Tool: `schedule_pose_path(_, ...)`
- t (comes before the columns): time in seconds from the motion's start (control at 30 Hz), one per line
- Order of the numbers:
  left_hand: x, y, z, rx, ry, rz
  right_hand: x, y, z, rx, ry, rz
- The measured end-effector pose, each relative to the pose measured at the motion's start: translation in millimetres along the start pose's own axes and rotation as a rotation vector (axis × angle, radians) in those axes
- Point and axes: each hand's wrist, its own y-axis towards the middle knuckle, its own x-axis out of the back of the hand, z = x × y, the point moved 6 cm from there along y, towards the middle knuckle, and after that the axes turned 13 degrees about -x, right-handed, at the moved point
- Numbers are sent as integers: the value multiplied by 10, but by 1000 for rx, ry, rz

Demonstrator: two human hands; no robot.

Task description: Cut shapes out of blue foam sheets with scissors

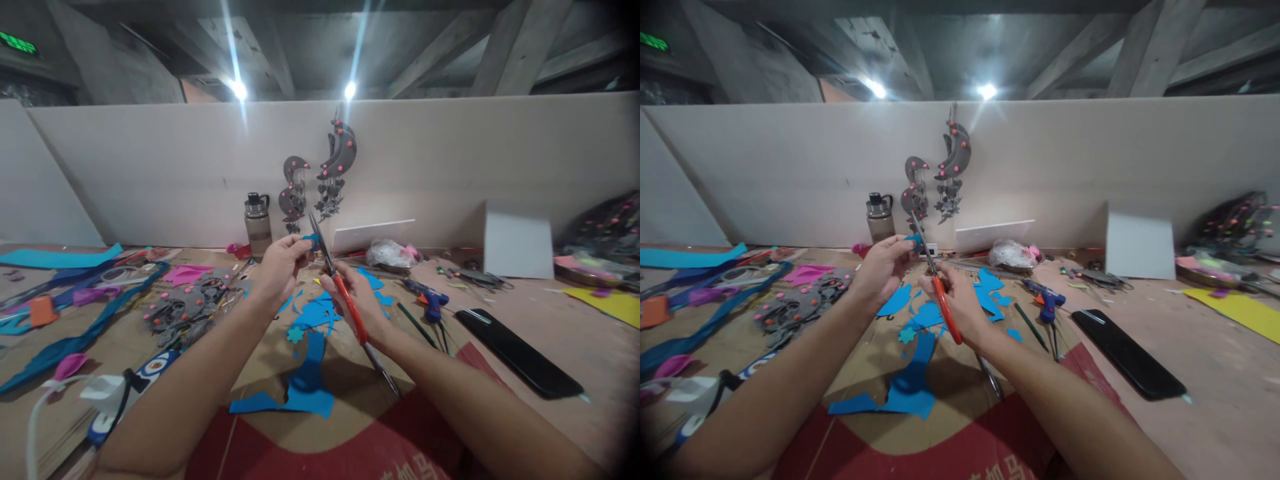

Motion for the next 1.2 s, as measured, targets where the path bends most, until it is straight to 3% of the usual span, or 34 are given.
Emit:
schedule_pose_path(0.17,99,87,-96,86,178,167,33,22,101,-21,-61,136)
schedule_pose_path(0.33,188,151,-154,100,237,250,31,-8,210,1,-178,261)
schedule_pose_path(0.87,193,140,-191,189,255,303,7,-19,120,-28,-128,328)
schedule_pose_path(1.2,226,156,-175,192,269,287,4,-29,159,-15,-165,294)
